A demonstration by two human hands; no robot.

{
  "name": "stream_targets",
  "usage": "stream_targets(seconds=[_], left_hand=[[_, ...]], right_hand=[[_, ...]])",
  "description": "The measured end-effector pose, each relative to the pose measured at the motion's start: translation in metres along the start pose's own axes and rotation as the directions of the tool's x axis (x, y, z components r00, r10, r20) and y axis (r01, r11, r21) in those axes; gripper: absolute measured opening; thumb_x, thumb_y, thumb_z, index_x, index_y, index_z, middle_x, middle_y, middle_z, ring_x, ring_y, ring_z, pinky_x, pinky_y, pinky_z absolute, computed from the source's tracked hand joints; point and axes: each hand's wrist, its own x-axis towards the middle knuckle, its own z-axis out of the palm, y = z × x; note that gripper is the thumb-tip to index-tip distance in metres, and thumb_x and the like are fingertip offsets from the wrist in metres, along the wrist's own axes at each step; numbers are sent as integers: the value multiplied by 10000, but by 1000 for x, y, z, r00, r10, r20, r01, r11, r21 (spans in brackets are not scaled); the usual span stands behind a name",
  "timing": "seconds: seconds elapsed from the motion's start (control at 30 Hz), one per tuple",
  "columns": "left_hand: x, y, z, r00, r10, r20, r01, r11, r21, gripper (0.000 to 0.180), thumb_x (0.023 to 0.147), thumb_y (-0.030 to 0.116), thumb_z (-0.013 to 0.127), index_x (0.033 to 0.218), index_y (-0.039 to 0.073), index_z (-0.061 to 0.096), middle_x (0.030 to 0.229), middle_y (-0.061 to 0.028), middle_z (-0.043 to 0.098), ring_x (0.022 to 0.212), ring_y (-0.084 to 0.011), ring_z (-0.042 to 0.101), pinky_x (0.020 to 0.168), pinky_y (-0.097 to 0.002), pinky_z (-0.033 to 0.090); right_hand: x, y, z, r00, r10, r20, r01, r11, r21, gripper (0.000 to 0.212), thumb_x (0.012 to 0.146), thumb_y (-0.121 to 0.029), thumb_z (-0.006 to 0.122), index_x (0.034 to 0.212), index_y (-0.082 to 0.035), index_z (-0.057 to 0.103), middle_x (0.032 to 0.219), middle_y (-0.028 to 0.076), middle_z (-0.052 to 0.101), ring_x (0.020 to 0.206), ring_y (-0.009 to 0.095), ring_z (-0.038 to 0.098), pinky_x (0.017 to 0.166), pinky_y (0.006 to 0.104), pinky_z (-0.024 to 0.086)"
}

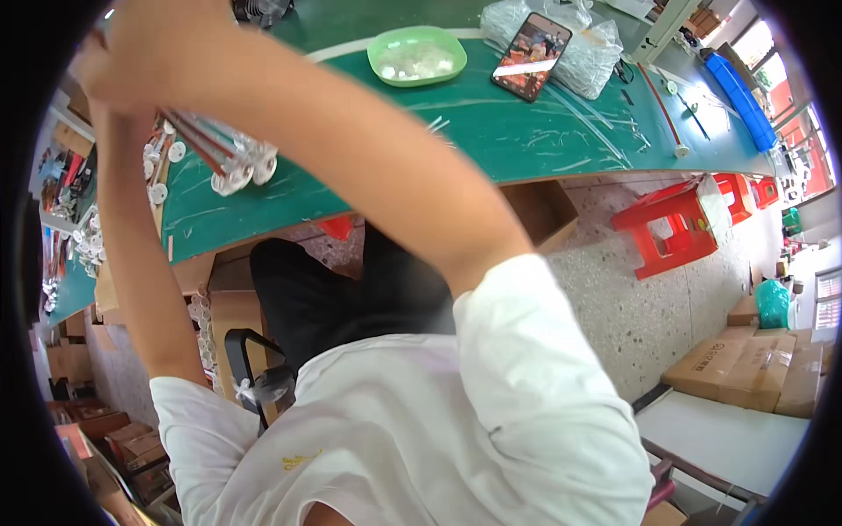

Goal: Assembling and bundling LED light strips with plastic bases and placing them into a shipping box.

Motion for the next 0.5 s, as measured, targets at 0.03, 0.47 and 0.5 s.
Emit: stream_targets(seconds=[0.03, 0.47, 0.5], left_hand=[[-18, 27, 19, 991, 17, -134, -11, 999, 48, 164, 947, 144, 528, 960, 15, 628, 743, -43, 585, 671, -113, 554, 601, -246, 451], [-157, 93, 65, 981, 58, 183, -42, 995, -87, 478, 1009, 292, 428, 1265, -111, 395, 651, 8, 443, 562, -69, 399, 554, -226, 332], [-153, 79, 77, 970, 55, 238, -59, 998, 10, 600, 993, 379, 452, 1311, -120, 350, 756, -38, 535, 660, -107, 496, 612, -248, 397]], right_hand=[[-16, -13, -14, 996, -17, -83, 14, 999, -37, 273, 825, -237, 694, 933, 2, 618, 714, 165, 629, 631, 344, 602, 619, 436, 498], [-124, -126, -55, 648, 550, 526, -579, 805, -128, 335, 740, -85, 688, 1019, -30, 511, 764, 137, 610, 668, 374, 619, 558, 380, 478], [-129, -124, -71, 655, 573, 493, -575, 801, -168, 335, 740, -85, 688, 1019, -30, 511, 764, 137, 610, 668, 374, 619, 558, 380, 478]])
